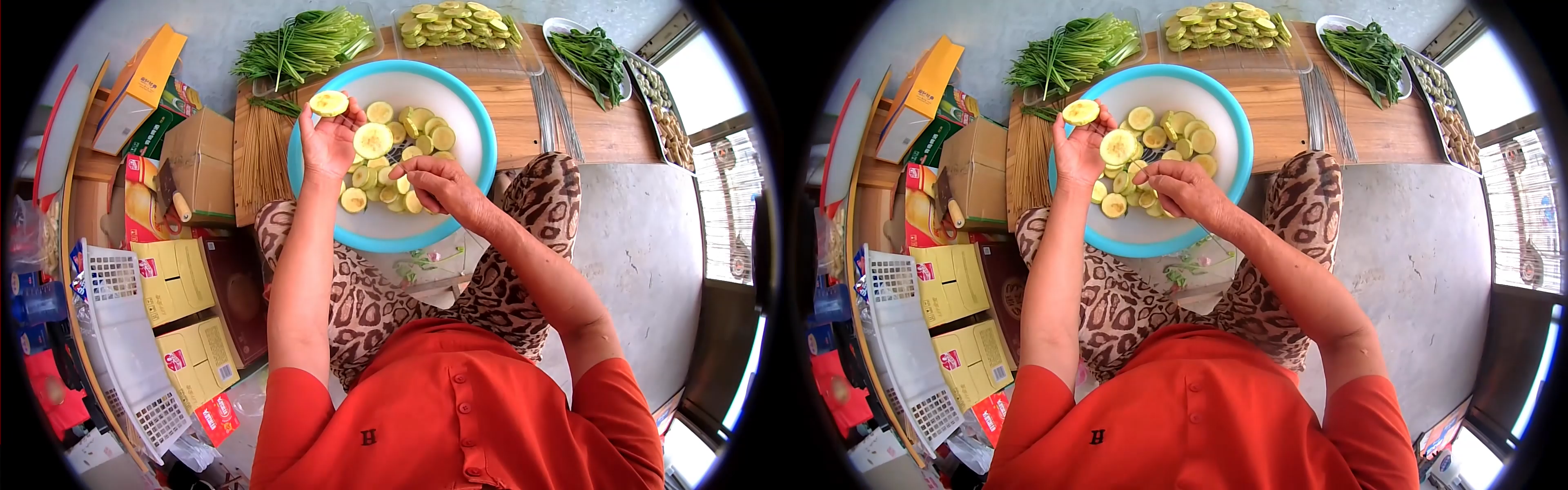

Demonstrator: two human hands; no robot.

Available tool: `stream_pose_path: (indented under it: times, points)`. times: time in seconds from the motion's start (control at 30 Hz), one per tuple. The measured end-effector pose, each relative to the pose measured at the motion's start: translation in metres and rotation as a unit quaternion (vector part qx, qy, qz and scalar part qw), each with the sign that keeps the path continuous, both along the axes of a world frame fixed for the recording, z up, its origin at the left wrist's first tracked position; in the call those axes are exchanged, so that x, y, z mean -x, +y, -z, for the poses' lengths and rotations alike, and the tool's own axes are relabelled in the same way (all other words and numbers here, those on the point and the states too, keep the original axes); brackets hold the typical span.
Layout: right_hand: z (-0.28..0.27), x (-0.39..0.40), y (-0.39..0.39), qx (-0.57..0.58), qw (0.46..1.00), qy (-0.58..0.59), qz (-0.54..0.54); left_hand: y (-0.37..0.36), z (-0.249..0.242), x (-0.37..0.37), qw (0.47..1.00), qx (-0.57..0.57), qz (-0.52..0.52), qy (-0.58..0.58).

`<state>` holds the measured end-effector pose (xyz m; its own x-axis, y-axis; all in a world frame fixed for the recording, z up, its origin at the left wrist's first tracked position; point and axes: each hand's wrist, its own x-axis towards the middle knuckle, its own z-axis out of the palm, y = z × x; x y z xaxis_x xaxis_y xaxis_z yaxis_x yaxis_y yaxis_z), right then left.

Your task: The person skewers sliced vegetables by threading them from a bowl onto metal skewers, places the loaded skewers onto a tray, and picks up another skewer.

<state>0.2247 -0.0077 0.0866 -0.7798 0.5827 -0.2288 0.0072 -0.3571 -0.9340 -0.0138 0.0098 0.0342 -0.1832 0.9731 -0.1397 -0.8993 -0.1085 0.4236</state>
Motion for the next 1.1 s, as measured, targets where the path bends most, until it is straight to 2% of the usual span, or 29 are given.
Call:
stream_pose_path:
  times: [0.93,1.1]
  points:
    - [0.004,0.004,-0.004,0.011,1.000,-0.017,-0.003,-0.003,-0.005,-0.009,1.000,-0.018,0.013,-0.016]
    - [0.000,0.004,-0.003,0.014,1.000,-0.006,0.002,-0.004,-0.002,-0.017,0.998,-0.014,0.049,-0.034]
